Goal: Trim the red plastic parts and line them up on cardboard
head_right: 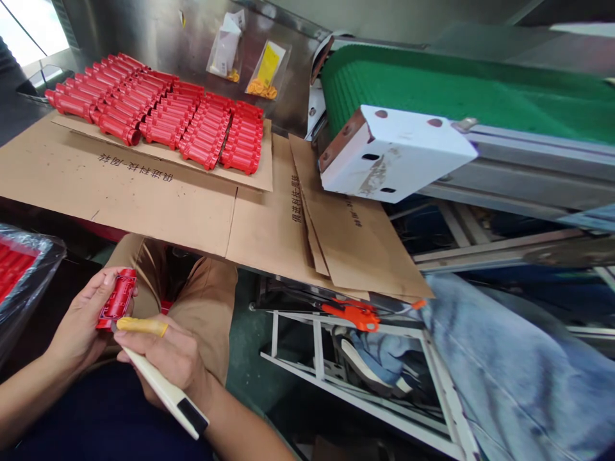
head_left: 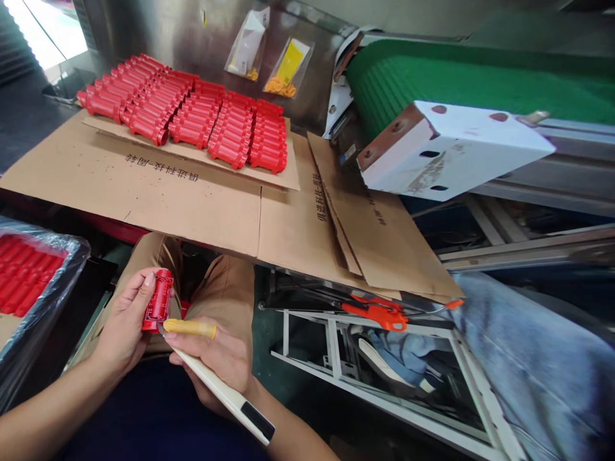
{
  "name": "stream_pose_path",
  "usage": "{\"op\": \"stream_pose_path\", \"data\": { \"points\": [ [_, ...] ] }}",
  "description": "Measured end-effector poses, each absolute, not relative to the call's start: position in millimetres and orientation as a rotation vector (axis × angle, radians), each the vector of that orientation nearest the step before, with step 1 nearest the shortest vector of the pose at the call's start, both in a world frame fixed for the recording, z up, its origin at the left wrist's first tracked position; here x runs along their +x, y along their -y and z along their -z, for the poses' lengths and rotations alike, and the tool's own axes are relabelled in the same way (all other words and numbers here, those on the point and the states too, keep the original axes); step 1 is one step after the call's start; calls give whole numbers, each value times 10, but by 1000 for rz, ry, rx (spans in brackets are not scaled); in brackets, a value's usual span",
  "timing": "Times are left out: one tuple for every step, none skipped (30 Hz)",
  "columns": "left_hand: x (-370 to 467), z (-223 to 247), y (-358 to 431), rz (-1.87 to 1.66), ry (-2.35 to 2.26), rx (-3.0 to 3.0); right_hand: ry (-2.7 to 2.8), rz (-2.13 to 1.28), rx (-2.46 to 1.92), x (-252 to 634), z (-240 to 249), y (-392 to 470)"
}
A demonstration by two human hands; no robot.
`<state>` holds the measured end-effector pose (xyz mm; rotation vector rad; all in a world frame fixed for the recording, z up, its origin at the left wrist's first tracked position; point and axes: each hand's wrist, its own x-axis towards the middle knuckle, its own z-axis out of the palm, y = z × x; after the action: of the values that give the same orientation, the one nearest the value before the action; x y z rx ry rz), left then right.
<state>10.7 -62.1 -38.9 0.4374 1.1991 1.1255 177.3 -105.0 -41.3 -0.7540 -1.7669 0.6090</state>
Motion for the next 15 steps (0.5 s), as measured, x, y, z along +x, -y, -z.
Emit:
{"op": "stream_pose_path", "data": {
  "points": [
    [110, 380, 621, -1123, -1194, 416, 1769, -608, -768, 1773, 403, 1056],
    [113, 369, 621, -1116, -1191, 388, 1765, -614, -787, 1774, 394, 1064],
    [117, 357, 620, -1107, -1190, 359, 1757, -627, -808, 1777, 387, 1071],
    [120, 345, 619, -1098, -1193, 334, 1748, -644, -824, 1782, 381, 1078],
    [123, 333, 619, -1091, -1198, 315, 1738, -663, -836, 1788, 377, 1083],
    [126, 322, 618, -1087, -1203, 306, 1730, -680, -838, 1795, 375, 1086],
    [129, 313, 617, -1085, -1206, 307, 1726, -690, -834, 1802, 374, 1088],
    [132, 307, 616, -1087, -1207, 316, 1729, -697, -823, 1807, 374, 1087],
    [135, 304, 615, -1088, -1208, 327, 1734, -701, -813, 1812, 376, 1086],
    [137, 303, 615, -1090, -1209, 339, 1738, -701, -803, 1815, 380, 1085],
    [139, 305, 615, -1090, -1211, 345, 1740, -700, -797, 1817, 385, 1082],
    [141, 308, 616, -1088, -1215, 348, 1746, -701, -794, 1818, 391, 1080],
    [143, 312, 617, -1086, -1219, 347, 1753, -702, -794, 1819, 399, 1077],
    [144, 316, 620, -1086, -1223, 340, 1762, -704, -796, 1820, 406, 1074],
    [146, 322, 622, -1086, -1226, 332, 1768, -705, -800, 1822, 414, 1069]
  ]
}}
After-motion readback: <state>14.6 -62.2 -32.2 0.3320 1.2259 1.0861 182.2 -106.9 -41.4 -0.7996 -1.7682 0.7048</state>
